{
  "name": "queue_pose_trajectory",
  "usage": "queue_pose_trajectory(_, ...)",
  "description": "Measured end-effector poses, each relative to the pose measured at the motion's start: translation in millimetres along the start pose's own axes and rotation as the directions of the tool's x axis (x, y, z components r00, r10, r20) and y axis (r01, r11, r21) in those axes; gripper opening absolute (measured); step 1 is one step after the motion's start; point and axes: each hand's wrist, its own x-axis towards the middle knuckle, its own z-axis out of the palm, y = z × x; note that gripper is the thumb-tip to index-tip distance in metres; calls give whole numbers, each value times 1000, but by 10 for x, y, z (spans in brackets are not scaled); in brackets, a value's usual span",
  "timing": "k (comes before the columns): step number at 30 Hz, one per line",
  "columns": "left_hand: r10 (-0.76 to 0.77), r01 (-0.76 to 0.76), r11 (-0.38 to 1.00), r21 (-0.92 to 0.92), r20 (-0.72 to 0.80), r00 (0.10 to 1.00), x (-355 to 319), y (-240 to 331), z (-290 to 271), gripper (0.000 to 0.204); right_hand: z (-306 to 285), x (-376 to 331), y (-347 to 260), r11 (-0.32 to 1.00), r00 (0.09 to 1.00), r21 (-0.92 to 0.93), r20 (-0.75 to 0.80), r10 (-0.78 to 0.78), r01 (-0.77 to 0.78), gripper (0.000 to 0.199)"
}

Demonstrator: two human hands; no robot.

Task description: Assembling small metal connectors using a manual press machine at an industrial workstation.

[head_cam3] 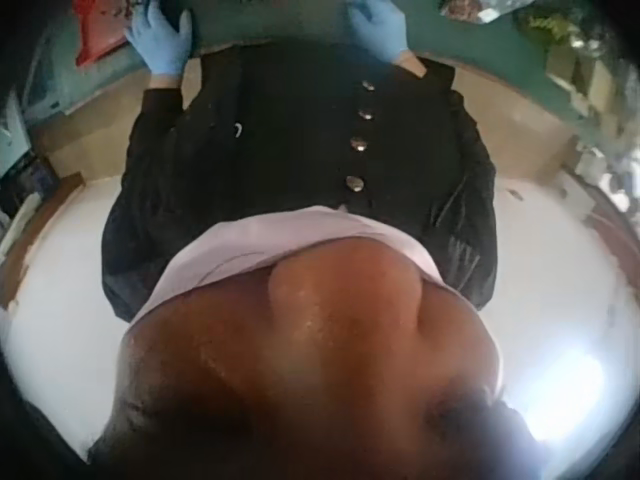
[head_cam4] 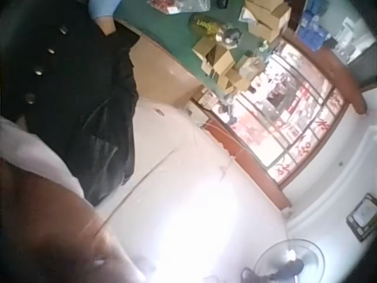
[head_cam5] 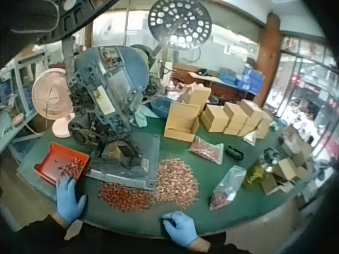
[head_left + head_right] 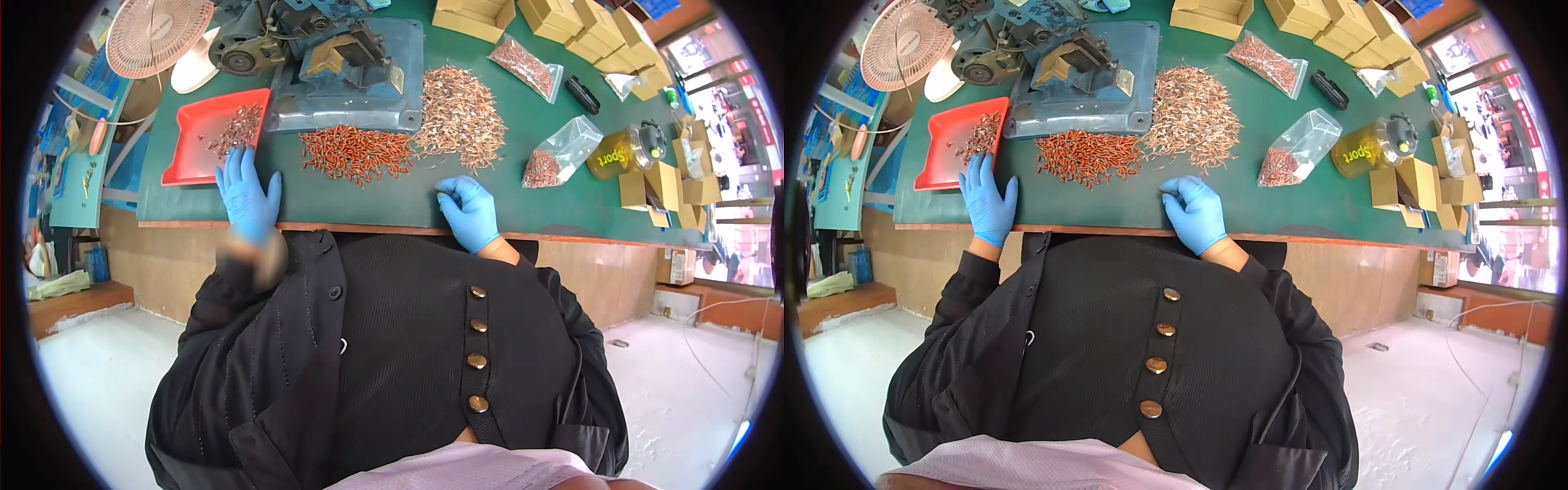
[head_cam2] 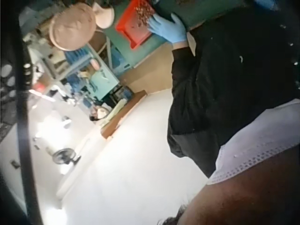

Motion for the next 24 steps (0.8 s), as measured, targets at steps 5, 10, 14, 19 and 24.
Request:
queue_pose_trajectory(5, -25, 24, 999, -36, -21, 999, -89, 15, 38, 65, 25, -32, 36, 997, 997, -58, -57, -48, 45, 12)
queue_pose_trajectory(10, 1, -2, 999, -38, -42, 999, -199, -125, -2, 66, 183, -104, 50, 999, 999, -44, -50, 21, -23, 14)
queue_pose_trajectory(14, 109, -139, 976, -166, -177, 978, -216, -99, -36, 55, 366, 23, -227, 767, 886, 459, 108, 452, -448, 15)
queue_pose_trajectory(19, 316, -249, 565, -787, -73, 946, -144, 278, -188, 37, 806, 175, -746, 471, 812, 677, 354, 464, -565, 15)
queue_pose_trajectory(24, 404, 64, 310, -949, 193, 894, -249, 333, -251, 27, 1064, 34, -924, 299, 795, 756, 452, 404, -582, 15)
